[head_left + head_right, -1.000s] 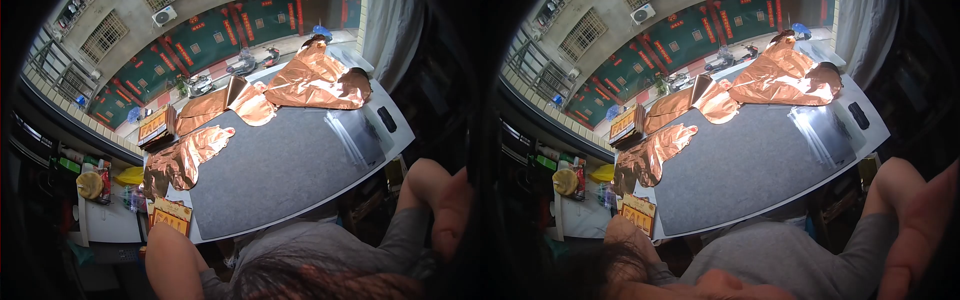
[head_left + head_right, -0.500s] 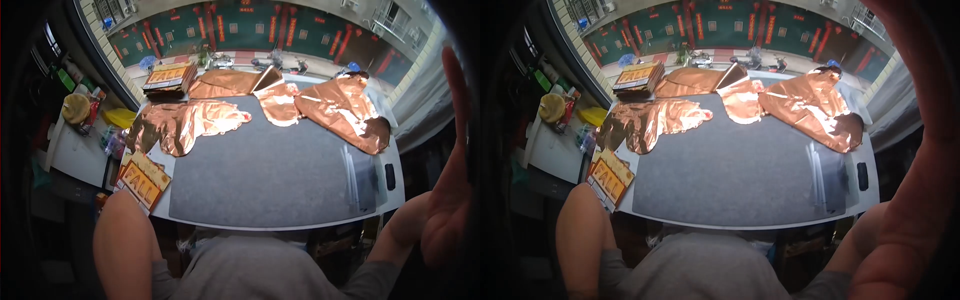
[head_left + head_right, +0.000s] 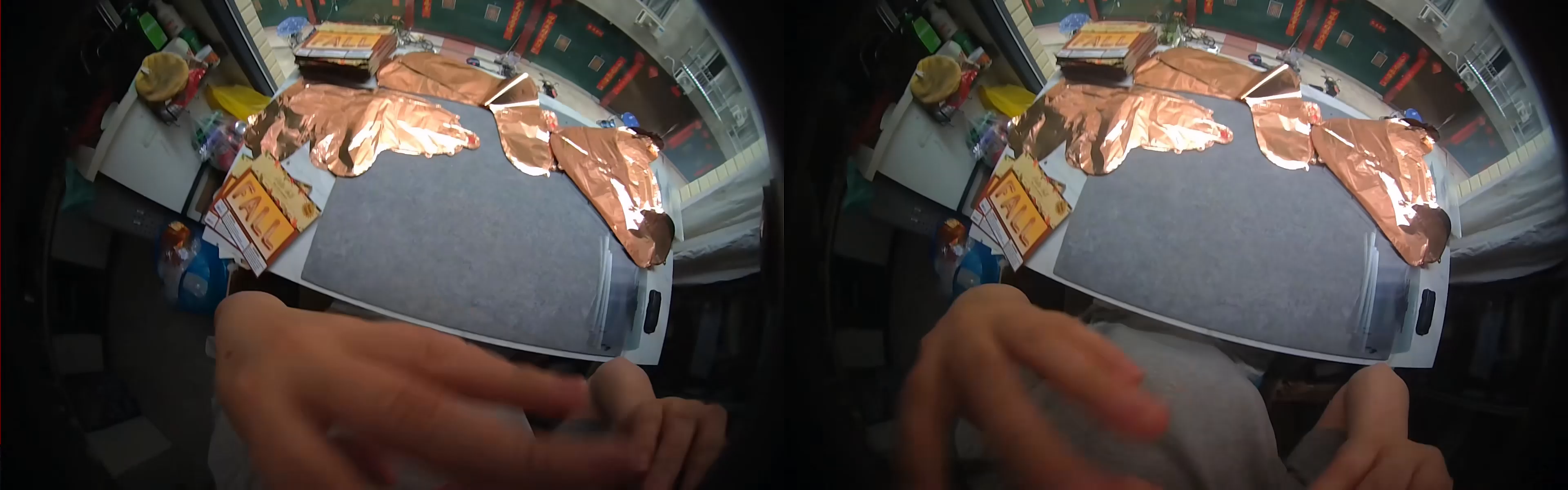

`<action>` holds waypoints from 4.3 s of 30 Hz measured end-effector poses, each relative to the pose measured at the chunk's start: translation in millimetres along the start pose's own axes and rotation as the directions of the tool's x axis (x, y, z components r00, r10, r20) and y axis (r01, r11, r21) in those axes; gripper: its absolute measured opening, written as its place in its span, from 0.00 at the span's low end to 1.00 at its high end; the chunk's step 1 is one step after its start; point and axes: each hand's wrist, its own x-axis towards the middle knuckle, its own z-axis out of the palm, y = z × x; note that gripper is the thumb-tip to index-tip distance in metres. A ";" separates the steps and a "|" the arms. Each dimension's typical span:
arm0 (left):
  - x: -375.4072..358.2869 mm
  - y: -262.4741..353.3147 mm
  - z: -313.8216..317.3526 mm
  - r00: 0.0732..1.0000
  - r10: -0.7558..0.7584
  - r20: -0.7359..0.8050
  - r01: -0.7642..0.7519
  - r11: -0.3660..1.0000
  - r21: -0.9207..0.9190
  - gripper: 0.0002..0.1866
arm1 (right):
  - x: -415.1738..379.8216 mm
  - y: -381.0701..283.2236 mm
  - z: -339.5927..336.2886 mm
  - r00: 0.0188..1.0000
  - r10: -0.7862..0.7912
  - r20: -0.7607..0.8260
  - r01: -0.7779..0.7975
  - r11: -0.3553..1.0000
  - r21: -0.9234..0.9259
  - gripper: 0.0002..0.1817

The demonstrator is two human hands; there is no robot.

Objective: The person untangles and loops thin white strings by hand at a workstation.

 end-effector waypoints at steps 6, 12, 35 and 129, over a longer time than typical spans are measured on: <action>-67.4 30.4 -3.8 0.929 0.253 0.271 -0.132 0.909 -0.395 0.24 | -57.4 74.5 -41.5 0.741 -0.386 0.549 0.217 0.912 0.349 0.15; -139.4 -62.7 -10.8 0.815 0.059 0.577 0.408 0.649 -0.643 0.18 | -139.3 177.3 -36.8 0.917 0.380 -0.120 -0.393 0.810 -0.435 0.11; -328.1 -181.7 70.4 0.669 -0.741 -0.057 0.564 0.456 0.689 0.18 | -194.2 424.1 -26.1 0.855 0.491 -0.165 -0.429 0.492 -0.758 0.25; -288.3 -249.8 66.3 0.466 -0.817 -0.339 0.882 0.397 0.256 0.33 | -143.7 419.5 -38.0 0.902 0.092 -0.422 -0.424 0.384 -0.820 0.14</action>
